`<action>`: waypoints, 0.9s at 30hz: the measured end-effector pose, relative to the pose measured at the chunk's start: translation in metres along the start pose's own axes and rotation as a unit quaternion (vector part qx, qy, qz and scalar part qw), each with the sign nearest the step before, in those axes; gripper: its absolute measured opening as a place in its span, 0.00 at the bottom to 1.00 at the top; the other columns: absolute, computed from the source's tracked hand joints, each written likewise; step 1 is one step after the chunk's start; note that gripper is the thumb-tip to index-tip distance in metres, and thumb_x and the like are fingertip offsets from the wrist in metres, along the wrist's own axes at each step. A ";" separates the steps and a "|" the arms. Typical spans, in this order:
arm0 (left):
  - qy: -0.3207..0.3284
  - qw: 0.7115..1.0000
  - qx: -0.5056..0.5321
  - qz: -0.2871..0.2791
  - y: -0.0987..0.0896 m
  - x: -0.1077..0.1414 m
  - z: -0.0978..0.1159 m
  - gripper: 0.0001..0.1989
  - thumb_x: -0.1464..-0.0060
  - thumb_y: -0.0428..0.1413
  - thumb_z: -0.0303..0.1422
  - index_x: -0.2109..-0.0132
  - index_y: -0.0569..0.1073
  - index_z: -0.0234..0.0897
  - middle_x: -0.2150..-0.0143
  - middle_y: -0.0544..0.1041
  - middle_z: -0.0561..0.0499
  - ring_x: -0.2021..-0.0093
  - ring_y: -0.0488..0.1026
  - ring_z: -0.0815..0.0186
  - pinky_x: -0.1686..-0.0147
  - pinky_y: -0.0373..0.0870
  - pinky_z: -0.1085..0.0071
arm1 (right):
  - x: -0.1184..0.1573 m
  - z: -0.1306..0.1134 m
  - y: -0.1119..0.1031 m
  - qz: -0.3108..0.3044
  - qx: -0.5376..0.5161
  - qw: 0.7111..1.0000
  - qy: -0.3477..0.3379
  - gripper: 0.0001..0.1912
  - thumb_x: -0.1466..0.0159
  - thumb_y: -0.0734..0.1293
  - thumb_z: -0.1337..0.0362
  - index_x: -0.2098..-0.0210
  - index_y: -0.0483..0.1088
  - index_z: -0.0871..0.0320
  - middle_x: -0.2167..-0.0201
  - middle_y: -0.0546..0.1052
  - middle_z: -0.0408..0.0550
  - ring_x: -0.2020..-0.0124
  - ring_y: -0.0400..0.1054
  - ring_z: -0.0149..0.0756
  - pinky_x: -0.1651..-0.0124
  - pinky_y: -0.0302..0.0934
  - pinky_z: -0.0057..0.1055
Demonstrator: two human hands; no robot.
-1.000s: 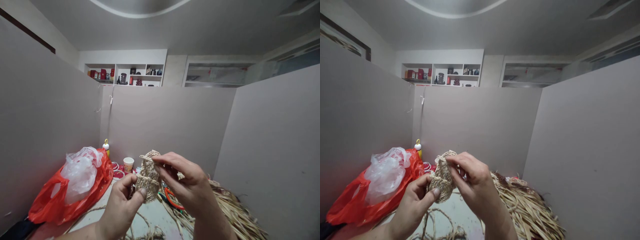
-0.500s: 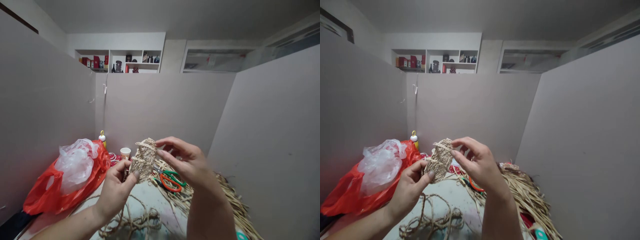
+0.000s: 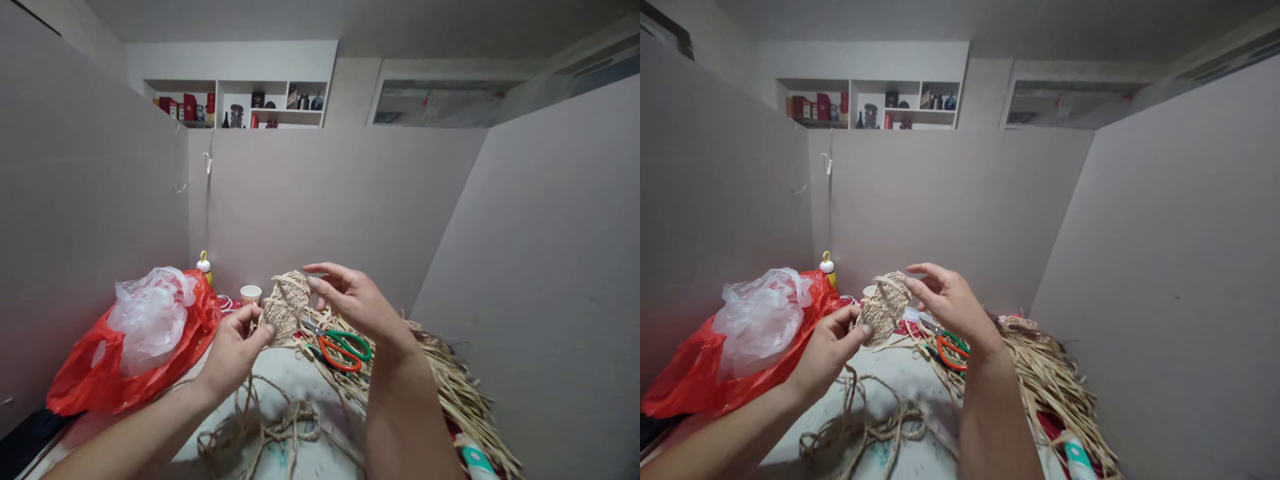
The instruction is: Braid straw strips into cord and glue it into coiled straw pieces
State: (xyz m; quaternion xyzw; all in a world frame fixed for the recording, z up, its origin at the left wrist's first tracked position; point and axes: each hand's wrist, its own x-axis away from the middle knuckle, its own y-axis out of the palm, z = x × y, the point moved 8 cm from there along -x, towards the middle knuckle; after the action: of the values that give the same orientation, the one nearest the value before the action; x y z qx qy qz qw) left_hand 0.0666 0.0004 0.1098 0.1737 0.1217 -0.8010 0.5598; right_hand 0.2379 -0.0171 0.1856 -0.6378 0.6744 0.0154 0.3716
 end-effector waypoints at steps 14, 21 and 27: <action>-0.251 0.958 -0.136 0.040 -0.053 -0.040 -0.168 0.09 0.54 0.56 0.33 0.76 0.63 0.37 0.88 0.58 0.60 0.87 0.52 0.75 0.85 0.46 0.77 | -0.023 0.187 -0.022 -0.018 0.335 0.897 0.289 0.14 0.33 0.64 0.60 0.50 0.68 0.58 0.51 0.72 0.51 0.56 0.70 0.38 0.55 0.67 0.41; -0.212 0.940 -0.267 0.010 -0.058 -0.045 -0.178 0.05 0.51 0.54 0.30 0.74 0.68 0.35 0.84 0.65 0.57 0.83 0.61 0.71 0.80 0.55 0.76 | 0.012 0.206 -0.101 0.134 0.442 0.803 0.376 0.15 0.33 0.63 0.60 0.48 0.67 0.56 0.48 0.70 0.52 0.53 0.69 0.39 0.52 0.66 0.42; -0.145 0.902 -0.405 0.023 -0.063 -0.049 -0.164 0.15 0.47 0.53 0.36 0.56 0.74 0.33 0.69 0.79 0.47 0.67 0.75 0.60 0.68 0.65 0.71 | 0.036 0.222 -0.130 0.166 0.476 0.751 0.427 0.16 0.33 0.64 0.60 0.48 0.67 0.58 0.48 0.71 0.52 0.53 0.69 0.40 0.53 0.67 0.43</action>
State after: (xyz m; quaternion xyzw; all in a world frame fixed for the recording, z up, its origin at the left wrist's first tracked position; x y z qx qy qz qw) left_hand 0.0456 0.1276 -0.0194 -0.1833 0.3493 -0.6857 0.6117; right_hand 0.4614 0.0379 0.0648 -0.1968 0.7783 -0.5200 0.2917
